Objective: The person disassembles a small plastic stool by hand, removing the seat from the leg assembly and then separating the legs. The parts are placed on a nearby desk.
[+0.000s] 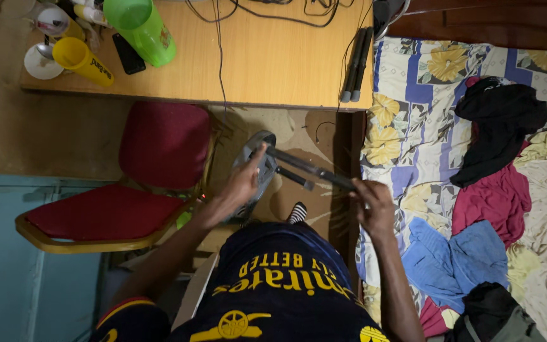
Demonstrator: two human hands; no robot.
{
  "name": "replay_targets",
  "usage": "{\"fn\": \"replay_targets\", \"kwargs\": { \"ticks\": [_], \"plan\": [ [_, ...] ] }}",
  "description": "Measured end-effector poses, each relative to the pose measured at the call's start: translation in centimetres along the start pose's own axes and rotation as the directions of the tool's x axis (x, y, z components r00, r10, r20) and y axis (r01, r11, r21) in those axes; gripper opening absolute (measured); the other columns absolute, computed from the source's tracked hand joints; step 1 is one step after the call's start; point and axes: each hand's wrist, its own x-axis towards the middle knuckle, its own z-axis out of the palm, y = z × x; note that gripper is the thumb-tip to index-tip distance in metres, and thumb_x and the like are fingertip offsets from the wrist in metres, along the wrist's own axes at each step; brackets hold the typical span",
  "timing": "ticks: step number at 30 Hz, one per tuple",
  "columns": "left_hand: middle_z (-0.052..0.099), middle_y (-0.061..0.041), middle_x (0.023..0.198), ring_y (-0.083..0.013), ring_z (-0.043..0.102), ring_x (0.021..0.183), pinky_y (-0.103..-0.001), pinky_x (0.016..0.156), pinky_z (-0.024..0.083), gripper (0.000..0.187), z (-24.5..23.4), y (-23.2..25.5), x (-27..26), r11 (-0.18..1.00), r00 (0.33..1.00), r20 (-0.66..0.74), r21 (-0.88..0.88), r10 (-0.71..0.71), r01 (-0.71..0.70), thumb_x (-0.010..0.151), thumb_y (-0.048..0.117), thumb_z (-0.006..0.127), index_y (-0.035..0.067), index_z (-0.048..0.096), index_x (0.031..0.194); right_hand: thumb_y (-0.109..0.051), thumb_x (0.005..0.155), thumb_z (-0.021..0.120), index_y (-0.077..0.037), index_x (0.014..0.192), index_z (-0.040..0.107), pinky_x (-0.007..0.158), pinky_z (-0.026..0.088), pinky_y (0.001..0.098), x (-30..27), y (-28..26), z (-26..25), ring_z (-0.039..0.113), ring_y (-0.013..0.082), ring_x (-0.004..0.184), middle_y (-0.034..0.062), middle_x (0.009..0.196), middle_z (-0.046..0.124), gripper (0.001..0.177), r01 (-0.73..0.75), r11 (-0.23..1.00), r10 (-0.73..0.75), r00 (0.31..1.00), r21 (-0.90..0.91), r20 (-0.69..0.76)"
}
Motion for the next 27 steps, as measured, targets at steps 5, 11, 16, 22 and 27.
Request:
{"fn": "replay_targets", "kwargs": {
  "ticks": [5, 11, 16, 22, 27],
  "plan": [
    [0.062, -0.031, 0.113, -0.0424, 0.064, 0.093, -0.049, 0.078, 0.052, 0.071, -0.6, -1.1, -0.5, 1.000, 0.997, 0.076, -0.015, 0.024, -0.023, 0.099, 0.012, 0.052, 0.024, 0.018, 0.160, -0.010, 0.090, 0.074, -0.004, 0.124, 0.064, 0.095, 0.049, 0.0280, -1.5, 2.4, 1.2, 0.060, 0.0157, 0.109, 0.0045, 0.118, 0.065, 0.035, -0.243, 0.766, 0.348, 0.935, 0.595, -0.065],
    [0.040, -0.030, 0.144, -0.0425, 0.056, 0.119, -0.048, 0.097, 0.047, 0.066, -1.2, -4.2, -1.2, 0.988, 0.966, 0.256, -0.137, -0.037, 0.075, 0.101, 0.024, 0.046, 0.015, 0.011, 0.157, -0.020, 0.090, 0.079, -0.004, 0.105, 0.067, 0.069, 0.040, 0.0231, -3.8, 5.5, 5.7, 0.047, 0.0066, 0.075, -0.0051, 0.083, 0.056, 0.025, -0.602, 0.531, 0.603, 0.763, 0.596, 0.233],
    [0.066, -0.024, 0.117, -0.0354, 0.069, 0.100, -0.042, 0.085, 0.053, 0.051, -2.4, -4.3, -1.1, 0.991, 0.977, 0.209, -0.130, 0.045, -0.018, 0.100, 0.032, 0.051, 0.009, 0.043, 0.144, -0.029, 0.091, 0.077, -0.006, 0.093, 0.071, 0.062, 0.038, 0.0231, -2.7, 6.1, 9.9, 0.044, 0.0053, 0.069, -0.0079, 0.073, 0.052, 0.024, -0.687, 0.588, 0.549, 0.727, 0.427, 0.413],
    [0.070, -0.013, 0.092, -0.0180, 0.069, 0.078, -0.033, 0.070, 0.055, 0.035, -4.8, -4.6, -1.7, 0.959, 0.982, 0.169, -0.282, 0.081, -0.030, 0.099, 0.032, 0.057, 0.003, 0.059, 0.119, -0.031, 0.087, 0.073, -0.009, 0.093, 0.070, 0.058, 0.051, 0.0285, 1.1, 2.5, 12.1, 0.062, 0.0128, 0.073, 0.0061, 0.087, 0.067, 0.023, -0.890, 0.184, 0.506, 0.450, 0.417, 0.736],
    [0.060, -0.004, 0.085, -0.0078, 0.055, 0.074, -0.025, 0.067, 0.047, 0.025, -3.0, -9.9, -2.6, 0.815, 0.972, -0.001, -0.544, 0.237, -0.199, 0.099, 0.023, 0.060, 0.002, 0.058, 0.113, -0.003, 0.083, 0.063, -0.010, 0.077, 0.049, 0.060, 0.061, 0.0354, 1.7, -1.5, 11.1, 0.076, 0.0238, 0.084, 0.0222, 0.112, 0.068, 0.017, -0.827, -0.270, 0.292, 0.418, 0.493, 0.860]
  ]
}}
